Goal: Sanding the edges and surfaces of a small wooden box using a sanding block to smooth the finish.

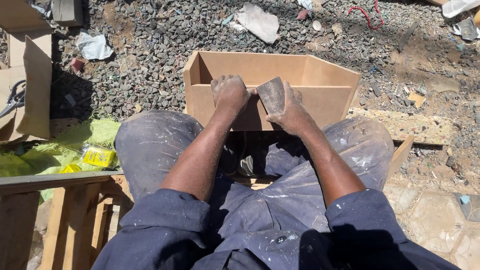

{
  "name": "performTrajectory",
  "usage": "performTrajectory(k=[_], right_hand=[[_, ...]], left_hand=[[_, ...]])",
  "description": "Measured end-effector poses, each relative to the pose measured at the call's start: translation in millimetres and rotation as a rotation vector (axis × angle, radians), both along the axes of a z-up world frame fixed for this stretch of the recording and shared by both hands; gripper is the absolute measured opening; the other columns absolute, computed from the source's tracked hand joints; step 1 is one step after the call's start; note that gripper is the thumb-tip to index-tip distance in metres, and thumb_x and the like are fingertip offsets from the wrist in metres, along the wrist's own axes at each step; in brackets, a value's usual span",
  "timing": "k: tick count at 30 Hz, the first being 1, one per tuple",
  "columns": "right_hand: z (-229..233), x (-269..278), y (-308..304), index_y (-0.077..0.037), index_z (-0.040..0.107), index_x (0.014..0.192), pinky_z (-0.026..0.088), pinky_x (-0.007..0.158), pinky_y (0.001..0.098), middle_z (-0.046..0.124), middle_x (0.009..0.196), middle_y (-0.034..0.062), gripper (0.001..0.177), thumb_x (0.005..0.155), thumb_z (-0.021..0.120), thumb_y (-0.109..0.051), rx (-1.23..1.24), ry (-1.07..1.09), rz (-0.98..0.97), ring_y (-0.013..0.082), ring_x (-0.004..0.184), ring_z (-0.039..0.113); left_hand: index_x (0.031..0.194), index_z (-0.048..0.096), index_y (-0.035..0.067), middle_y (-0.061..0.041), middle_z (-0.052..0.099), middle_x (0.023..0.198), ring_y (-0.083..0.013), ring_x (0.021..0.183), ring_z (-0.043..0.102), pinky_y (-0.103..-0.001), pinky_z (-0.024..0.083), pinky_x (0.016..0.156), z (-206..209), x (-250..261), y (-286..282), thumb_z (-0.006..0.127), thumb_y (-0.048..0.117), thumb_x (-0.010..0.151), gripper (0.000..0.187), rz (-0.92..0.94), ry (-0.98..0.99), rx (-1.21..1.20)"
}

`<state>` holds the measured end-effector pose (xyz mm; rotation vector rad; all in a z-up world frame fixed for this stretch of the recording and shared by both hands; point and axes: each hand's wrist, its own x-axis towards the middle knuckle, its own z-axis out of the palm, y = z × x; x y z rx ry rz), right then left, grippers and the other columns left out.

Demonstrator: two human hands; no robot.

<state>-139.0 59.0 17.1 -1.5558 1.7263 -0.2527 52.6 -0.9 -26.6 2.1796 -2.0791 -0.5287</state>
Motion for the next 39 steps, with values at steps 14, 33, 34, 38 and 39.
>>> performTrajectory(k=[14,33,34,38,39], right_hand=[[19,-19,-6,-0.020,0.022,0.166,0.033,0.117,0.0641,0.038,0.153,0.0240,0.106,0.082,0.083,-0.043,0.068,0.068,-0.072,0.0448,0.146,0.039],[-3,-65,-10,-0.016,0.055,0.107,0.051,0.079,0.0473,0.061,0.094,0.0068,0.031,0.085,0.074,-0.025,-0.390,0.026,-0.417,0.0277,0.092,0.069],[0,-60,-8,-0.016,0.055,0.107,0.051,0.079,0.0473,0.061,0.094,0.0068,0.031,0.085,0.074,-0.025,-0.386,0.027,-0.413,0.0277,0.092,0.069],[33,-27,4,-0.015,0.042,0.133,0.046,0.094,0.0521,0.051,0.119,0.0135,0.044,0.092,0.056,-0.005,-0.402,-0.005,-0.235,0.0349,0.114,0.060],[48,-15,7,-0.015,0.038,0.149,0.044,0.104,0.0538,0.049,0.133,0.0182,0.060,0.095,0.050,0.009,-0.450,-0.037,-0.140,0.0406,0.128,0.055]], left_hand=[[0.131,0.068,0.004,-0.025,0.067,0.127,-0.0395,0.128,0.057,-0.054,0.041,0.105,77,31,9,0.062,0.065,0.095,0.072,0.037,-0.125,0.366],[0.158,0.035,0.010,-0.013,0.044,0.158,-0.0312,0.150,0.035,-0.056,0.029,0.118,44,28,11,0.058,0.038,0.092,0.076,-0.250,-0.224,0.434],[0.158,0.035,0.010,-0.013,0.044,0.158,-0.0312,0.150,0.035,-0.056,0.029,0.118,64,33,10,0.058,0.038,0.092,0.076,-0.247,-0.222,0.438],[0.122,0.074,0.010,-0.017,0.076,0.109,-0.0382,0.113,0.070,-0.061,0.053,0.093,102,63,-5,0.061,0.037,0.094,0.041,-0.133,-0.214,0.448],[0.117,0.077,0.012,-0.017,0.076,0.107,-0.0385,0.110,0.071,-0.059,0.054,0.091,100,74,-12,0.061,0.046,0.097,0.043,-0.088,-0.134,0.378]])
